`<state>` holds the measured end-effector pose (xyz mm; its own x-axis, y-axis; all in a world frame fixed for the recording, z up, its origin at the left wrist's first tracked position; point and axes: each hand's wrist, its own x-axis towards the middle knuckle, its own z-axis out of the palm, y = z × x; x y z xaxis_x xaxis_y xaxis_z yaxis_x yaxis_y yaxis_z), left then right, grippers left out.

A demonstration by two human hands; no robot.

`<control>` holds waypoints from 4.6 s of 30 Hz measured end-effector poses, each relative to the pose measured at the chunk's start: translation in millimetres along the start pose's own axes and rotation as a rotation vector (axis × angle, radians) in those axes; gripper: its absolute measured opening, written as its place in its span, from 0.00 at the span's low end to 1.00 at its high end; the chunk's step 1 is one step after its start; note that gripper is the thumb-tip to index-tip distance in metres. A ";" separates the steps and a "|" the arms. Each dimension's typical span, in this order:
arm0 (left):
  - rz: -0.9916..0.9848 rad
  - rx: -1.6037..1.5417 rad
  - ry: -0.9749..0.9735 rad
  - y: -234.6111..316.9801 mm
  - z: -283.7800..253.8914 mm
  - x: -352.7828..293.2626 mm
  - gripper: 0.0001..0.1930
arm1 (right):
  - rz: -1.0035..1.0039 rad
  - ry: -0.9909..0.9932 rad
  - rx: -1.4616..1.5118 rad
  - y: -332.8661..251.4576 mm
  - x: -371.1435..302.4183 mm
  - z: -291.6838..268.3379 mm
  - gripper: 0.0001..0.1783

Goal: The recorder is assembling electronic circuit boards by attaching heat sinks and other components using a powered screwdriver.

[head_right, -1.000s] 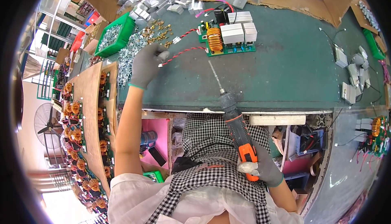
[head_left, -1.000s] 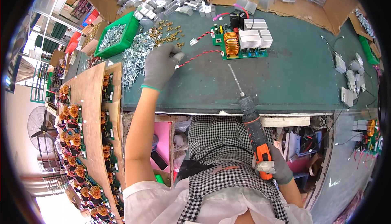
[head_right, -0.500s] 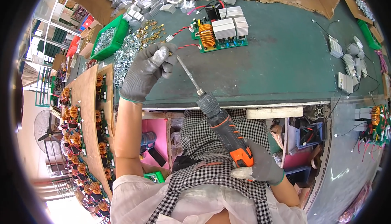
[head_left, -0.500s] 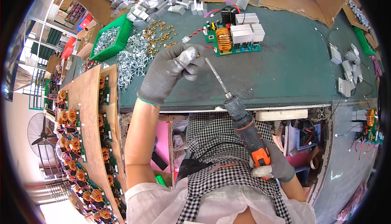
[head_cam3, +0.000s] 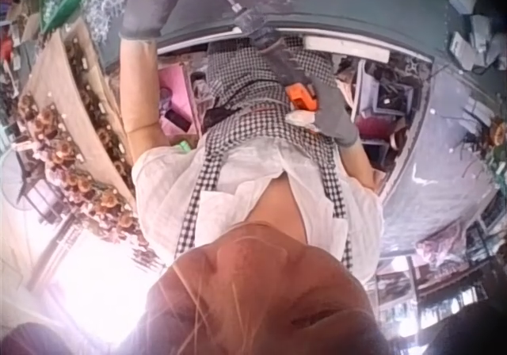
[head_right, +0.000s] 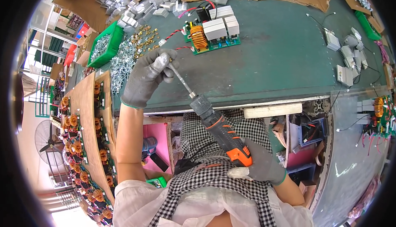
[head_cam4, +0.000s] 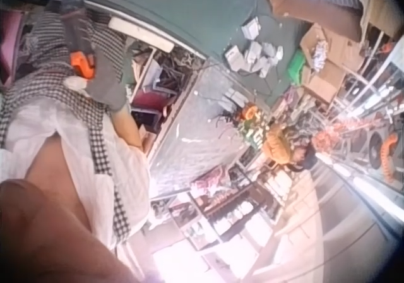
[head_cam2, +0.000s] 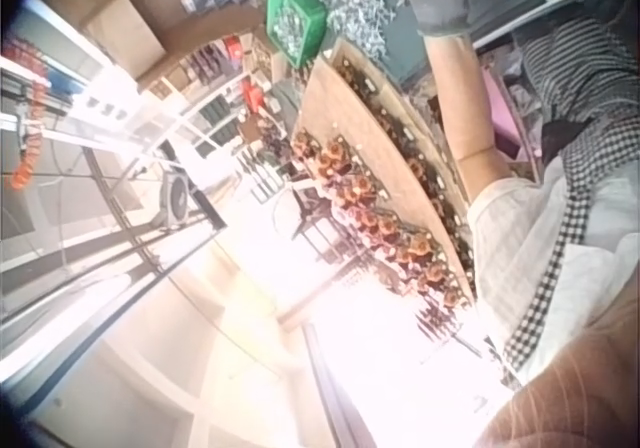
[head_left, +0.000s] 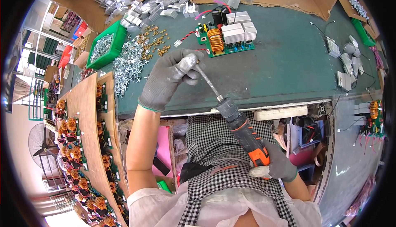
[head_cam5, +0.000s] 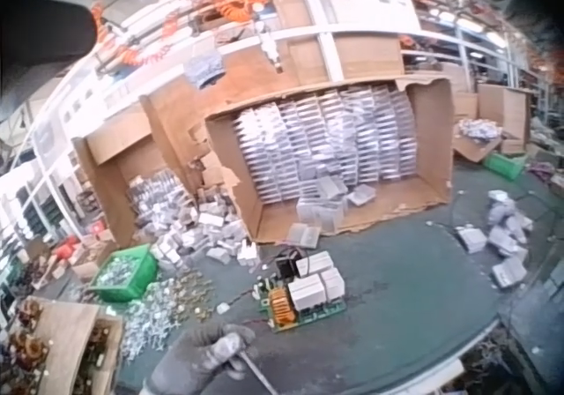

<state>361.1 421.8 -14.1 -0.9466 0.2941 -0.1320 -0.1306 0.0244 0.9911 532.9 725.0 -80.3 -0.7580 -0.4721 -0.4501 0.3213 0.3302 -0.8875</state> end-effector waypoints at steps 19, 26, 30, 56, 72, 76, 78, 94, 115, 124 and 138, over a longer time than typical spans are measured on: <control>0.020 -0.174 -0.130 -3.0 -2.2 5.3 0.21 | -0.046 -0.092 0.309 13.4 -0.8 1.7 0.39; 0.034 -0.095 -0.108 -1.4 -1.8 5.2 0.22 | -0.024 -0.049 0.158 8.2 -5.6 0.6 0.40; -0.004 0.113 -0.054 -3.0 4.9 10.1 0.21 | -0.055 0.144 -0.010 -7.9 -9.4 3.6 0.41; 0.818 1.129 0.103 -23.0 27.7 115.7 0.20 | 0.085 -0.021 0.911 -5.0 22.9 0.9 0.31; 0.959 1.067 0.128 -26.4 27.5 122.6 0.18 | 0.055 -0.012 0.885 -6.3 28.9 6.7 0.34; 1.014 1.065 0.143 -25.9 26.6 123.5 0.17 | 0.096 -0.023 0.888 -5.9 28.1 8.1 0.35; 1.002 1.095 0.143 -27.0 25.6 123.5 0.17 | 0.111 -0.032 0.881 -6.3 27.5 8.0 0.34; 0.886 1.106 0.142 -26.4 26.3 120.7 0.15 | 0.112 -0.060 1.038 -17.2 23.0 7.4 0.31; 1.007 1.082 0.128 -19.0 37.1 111.9 0.12 | 0.036 0.102 0.717 -17.2 29.2 4.2 0.29; 0.758 1.130 0.159 -22.3 35.0 116.2 0.15 | 0.009 0.010 0.848 -19.2 28.0 7.3 0.28; 1.094 1.610 -0.098 -26.6 51.9 76.2 0.15 | 0.098 0.062 0.672 7.5 -19.5 -12.0 0.33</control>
<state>307.7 493.2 -49.7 -0.3947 0.8287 0.3969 0.8102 0.5176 -0.2751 543.2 746.5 -77.0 -0.7324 -0.4115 -0.5425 0.6575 -0.2204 -0.7205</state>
